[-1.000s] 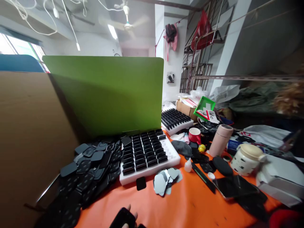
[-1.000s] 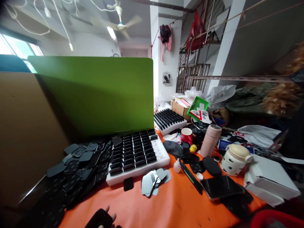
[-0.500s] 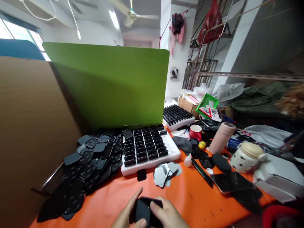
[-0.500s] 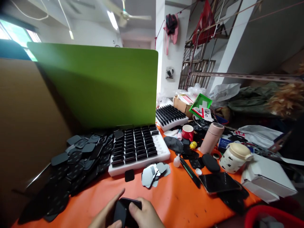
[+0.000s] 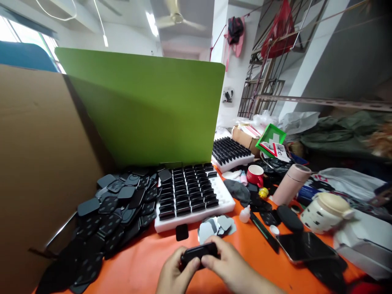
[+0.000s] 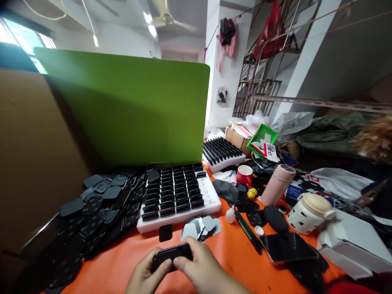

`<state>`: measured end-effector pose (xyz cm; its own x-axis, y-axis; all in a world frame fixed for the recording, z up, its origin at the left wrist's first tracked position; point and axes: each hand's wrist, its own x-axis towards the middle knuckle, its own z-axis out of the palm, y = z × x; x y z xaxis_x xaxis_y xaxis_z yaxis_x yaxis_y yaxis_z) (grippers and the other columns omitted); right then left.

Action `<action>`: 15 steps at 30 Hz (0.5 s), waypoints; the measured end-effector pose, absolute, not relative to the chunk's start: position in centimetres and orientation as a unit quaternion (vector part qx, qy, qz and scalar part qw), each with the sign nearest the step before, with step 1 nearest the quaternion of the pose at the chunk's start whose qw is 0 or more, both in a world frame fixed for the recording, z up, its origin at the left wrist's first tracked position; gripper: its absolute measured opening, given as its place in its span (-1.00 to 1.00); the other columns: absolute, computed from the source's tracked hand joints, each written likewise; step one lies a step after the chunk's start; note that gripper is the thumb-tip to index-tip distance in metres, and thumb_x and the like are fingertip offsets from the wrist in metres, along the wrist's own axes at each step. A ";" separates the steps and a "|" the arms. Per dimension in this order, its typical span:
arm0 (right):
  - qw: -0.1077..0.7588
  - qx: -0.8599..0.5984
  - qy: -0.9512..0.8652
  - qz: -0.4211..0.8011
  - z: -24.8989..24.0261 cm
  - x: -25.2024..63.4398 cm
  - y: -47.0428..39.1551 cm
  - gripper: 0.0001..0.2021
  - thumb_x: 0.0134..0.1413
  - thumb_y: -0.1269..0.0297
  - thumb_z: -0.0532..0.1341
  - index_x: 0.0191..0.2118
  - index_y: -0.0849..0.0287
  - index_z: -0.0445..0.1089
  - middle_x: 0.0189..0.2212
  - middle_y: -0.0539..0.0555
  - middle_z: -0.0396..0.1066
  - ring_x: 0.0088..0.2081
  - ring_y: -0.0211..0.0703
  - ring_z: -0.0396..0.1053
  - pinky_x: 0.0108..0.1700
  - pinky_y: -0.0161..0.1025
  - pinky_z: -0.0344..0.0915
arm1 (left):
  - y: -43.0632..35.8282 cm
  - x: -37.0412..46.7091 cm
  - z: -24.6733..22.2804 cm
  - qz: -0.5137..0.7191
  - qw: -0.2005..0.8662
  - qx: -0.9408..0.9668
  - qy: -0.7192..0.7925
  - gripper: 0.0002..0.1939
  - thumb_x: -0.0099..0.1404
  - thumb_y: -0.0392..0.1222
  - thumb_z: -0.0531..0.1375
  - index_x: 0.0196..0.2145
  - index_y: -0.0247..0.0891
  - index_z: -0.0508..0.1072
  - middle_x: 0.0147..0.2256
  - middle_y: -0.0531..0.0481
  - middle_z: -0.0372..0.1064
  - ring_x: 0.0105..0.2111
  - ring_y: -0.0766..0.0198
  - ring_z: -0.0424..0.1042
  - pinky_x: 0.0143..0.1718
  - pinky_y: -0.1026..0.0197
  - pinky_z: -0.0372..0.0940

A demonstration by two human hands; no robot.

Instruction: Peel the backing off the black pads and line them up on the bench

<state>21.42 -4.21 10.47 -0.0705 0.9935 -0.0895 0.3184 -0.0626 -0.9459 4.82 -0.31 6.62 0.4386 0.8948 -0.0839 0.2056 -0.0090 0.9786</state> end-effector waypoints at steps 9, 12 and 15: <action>0.084 -0.655 -0.751 -0.005 21.6 33.3 11.9 -0.72 0.18 0.14 0.00 -0.10 0.12 0.31 -0.22 0.11 0.40 -0.19 -0.07 0.31 -0.24 -0.28 0.08 | 15.6 11.6 12.5 0.298 0.205 0.868 0.341 -0.57 0.26 -0.22 0.01 0.10 -0.18 0.18 0.07 -0.08 0.22 0.06 0.17 0.19 0.07 0.07 0.10; 0.044 -0.648 -0.760 0.006 20.4 35.1 17.9 -0.78 0.13 0.25 0.07 -0.12 0.12 0.34 -0.22 0.11 0.42 -0.20 -0.09 0.33 -0.26 -0.31 0.10 | 20.6 14.4 12.5 0.290 0.173 0.880 0.333 -0.54 0.24 -0.30 0.01 0.11 -0.24 0.16 0.12 -0.09 0.15 0.11 0.19 0.11 0.12 0.08 0.02; 0.017 -0.641 -0.767 0.028 17.8 35.9 21.8 -0.80 0.08 0.29 0.13 -0.17 0.16 0.38 -0.25 0.14 0.43 -0.22 -0.08 0.34 -0.27 -0.32 0.12 | 23.8 16.8 11.2 0.271 0.152 0.895 0.321 -0.53 0.24 -0.35 -0.02 0.12 -0.21 0.16 0.13 -0.05 0.13 0.11 0.20 0.11 0.12 0.07 0.04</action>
<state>35.91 21.84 17.83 -0.1774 0.9841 -0.0095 0.9822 0.1764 -0.0645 16.84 23.83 11.23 0.6468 0.6572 0.3869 0.4921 -0.7473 0.4466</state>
